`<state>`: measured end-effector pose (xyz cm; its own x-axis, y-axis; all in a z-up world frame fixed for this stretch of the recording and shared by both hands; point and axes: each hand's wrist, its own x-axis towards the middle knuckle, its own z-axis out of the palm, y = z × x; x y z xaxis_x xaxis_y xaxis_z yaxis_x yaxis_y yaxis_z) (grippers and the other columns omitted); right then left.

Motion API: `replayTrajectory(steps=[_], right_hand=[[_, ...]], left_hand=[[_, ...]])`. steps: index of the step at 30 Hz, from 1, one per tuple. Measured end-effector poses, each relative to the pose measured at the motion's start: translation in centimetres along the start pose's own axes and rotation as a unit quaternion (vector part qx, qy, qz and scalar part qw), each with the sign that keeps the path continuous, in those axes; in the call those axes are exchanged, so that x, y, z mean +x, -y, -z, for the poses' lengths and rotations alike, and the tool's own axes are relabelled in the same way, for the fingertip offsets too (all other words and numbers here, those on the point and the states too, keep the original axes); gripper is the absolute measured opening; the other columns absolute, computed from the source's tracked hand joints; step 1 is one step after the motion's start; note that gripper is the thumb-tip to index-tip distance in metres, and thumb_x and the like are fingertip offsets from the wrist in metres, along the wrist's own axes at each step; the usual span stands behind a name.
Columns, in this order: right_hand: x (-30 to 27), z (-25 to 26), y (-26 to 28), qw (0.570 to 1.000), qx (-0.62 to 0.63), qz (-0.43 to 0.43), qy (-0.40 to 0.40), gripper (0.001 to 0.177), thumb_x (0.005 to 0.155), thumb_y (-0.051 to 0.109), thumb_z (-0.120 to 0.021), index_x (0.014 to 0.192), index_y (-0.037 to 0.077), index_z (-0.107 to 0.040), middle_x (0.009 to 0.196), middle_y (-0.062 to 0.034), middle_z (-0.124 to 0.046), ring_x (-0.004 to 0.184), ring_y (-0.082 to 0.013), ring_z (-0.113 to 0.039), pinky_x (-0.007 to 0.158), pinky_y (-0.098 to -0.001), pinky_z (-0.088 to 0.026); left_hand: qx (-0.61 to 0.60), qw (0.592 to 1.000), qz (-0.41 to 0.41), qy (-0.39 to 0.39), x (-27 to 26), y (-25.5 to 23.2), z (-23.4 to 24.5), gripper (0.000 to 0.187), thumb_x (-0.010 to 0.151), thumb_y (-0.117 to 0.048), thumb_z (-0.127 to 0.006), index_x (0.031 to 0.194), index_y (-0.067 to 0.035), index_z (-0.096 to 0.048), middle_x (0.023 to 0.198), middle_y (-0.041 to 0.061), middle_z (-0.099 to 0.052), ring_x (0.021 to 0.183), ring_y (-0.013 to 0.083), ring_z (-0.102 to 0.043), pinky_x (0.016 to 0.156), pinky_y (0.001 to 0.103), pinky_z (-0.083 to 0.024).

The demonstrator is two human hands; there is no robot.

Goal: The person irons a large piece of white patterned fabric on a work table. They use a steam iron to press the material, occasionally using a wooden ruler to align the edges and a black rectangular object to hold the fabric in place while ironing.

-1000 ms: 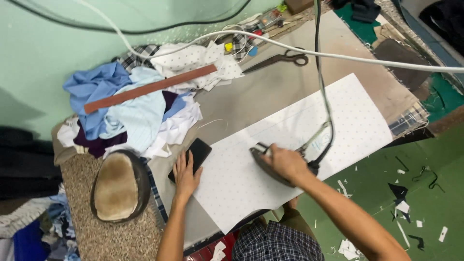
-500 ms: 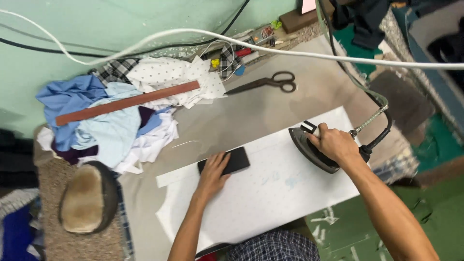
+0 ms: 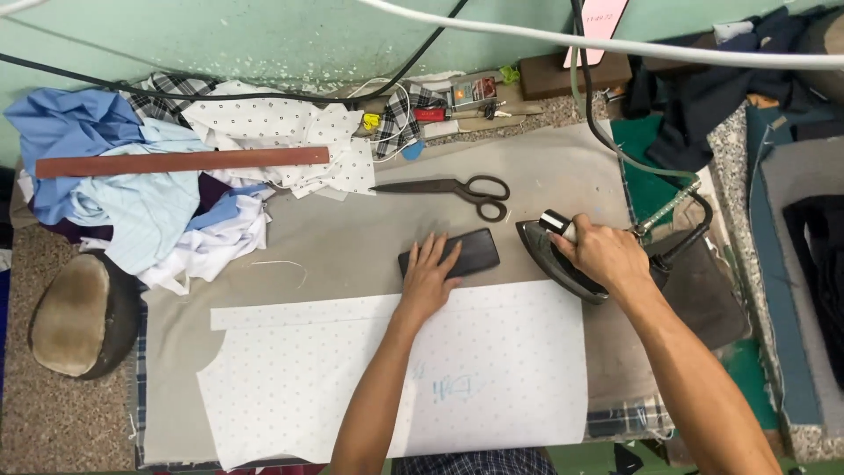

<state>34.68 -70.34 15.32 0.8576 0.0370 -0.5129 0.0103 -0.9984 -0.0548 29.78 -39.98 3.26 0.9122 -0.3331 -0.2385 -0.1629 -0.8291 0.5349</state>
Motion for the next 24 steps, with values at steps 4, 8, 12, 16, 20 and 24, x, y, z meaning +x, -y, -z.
replayTrajectory(steps=[4, 8, 12, 16, 20, 24], right_hand=[[3.1, 0.5, -1.5, 1.0, -0.014, 0.008, -0.012, 0.059, 0.102, 0.063, -0.036, 0.123, 0.012, -0.058, 0.107, -0.0177, -0.08, 0.103, -0.0378, -0.077, 0.092, -0.0498, -0.057], [6.1, 0.8, -2.3, 0.999, -0.003, 0.008, -0.038, 0.055, 0.103, 0.06, -0.04, 0.12, 0.012, -0.06, 0.102, -0.0191, -0.08, 0.101, -0.0385, -0.077, 0.088, -0.0497, -0.059], [7.7, 0.6, -2.3, 0.997, -0.003, 0.007, -0.076, 0.06, 0.104, 0.064, -0.04, 0.12, 0.009, -0.059, 0.1, -0.0249, -0.078, 0.099, -0.0438, -0.076, 0.087, -0.0539, -0.058], [9.2, -0.6, -3.0, 0.995, -0.052, -0.008, -0.081, 0.064, 0.106, 0.067, -0.035, 0.123, 0.01, -0.059, 0.103, -0.0237, -0.08, 0.101, -0.0418, -0.077, 0.087, -0.0525, -0.059], [9.0, -1.4, -3.4, 0.995, -0.02, -0.006, -0.093, 0.067, 0.107, 0.069, -0.039, 0.12, 0.006, -0.058, 0.103, -0.0305, -0.077, 0.101, -0.0525, -0.072, 0.081, -0.0583, -0.054], [7.0, -5.2, -3.5, 0.873, -0.172, 0.133, -0.437, 0.049, 0.103, 0.053, -0.067, 0.131, 0.013, -0.067, 0.118, -0.0086, -0.072, 0.1, -0.0292, -0.072, 0.076, -0.0399, -0.055]], left_hand=[[-0.01, 1.0, 0.005, -0.014, 3.4, 0.2, 0.6, 0.068, 0.093, -0.023, -0.072, 0.156, -0.021, -0.046, 0.166, 0.014, -0.033, 0.157, 0.0335, -0.019, 0.128, 0.054, -0.003], [-0.004, 1.0, 0.017, 0.003, 5.4, 0.1, 0.9, 0.067, 0.095, -0.026, -0.07, 0.157, -0.025, -0.044, 0.168, 0.011, -0.031, 0.158, 0.0305, -0.017, 0.128, 0.051, 0.0], [0.024, 0.999, 0.02, -0.011, 5.9, 0.1, 0.2, 0.067, 0.095, -0.027, -0.07, 0.157, -0.027, -0.044, 0.168, 0.01, -0.031, 0.158, 0.0294, -0.018, 0.129, 0.051, -0.002], [0.177, 0.967, -0.038, -0.181, 4.1, 0.4, -4.9, 0.063, 0.092, -0.024, -0.074, 0.151, -0.022, -0.051, 0.164, 0.014, -0.036, 0.152, 0.0345, -0.03, 0.124, 0.061, -0.02], [0.176, 0.976, -0.047, -0.122, -6.7, -3.8, -6.9, 0.065, 0.089, -0.044, -0.066, 0.146, -0.017, -0.055, 0.159, 0.012, -0.045, 0.151, 0.0342, -0.03, 0.117, 0.064, -0.022], [0.097, 0.978, -0.058, -0.175, -18.8, -2.9, -6.1, 0.063, 0.098, -0.039, -0.068, 0.15, -0.007, -0.05, 0.16, 0.019, -0.042, 0.149, 0.0389, -0.037, 0.119, 0.063, -0.025]])
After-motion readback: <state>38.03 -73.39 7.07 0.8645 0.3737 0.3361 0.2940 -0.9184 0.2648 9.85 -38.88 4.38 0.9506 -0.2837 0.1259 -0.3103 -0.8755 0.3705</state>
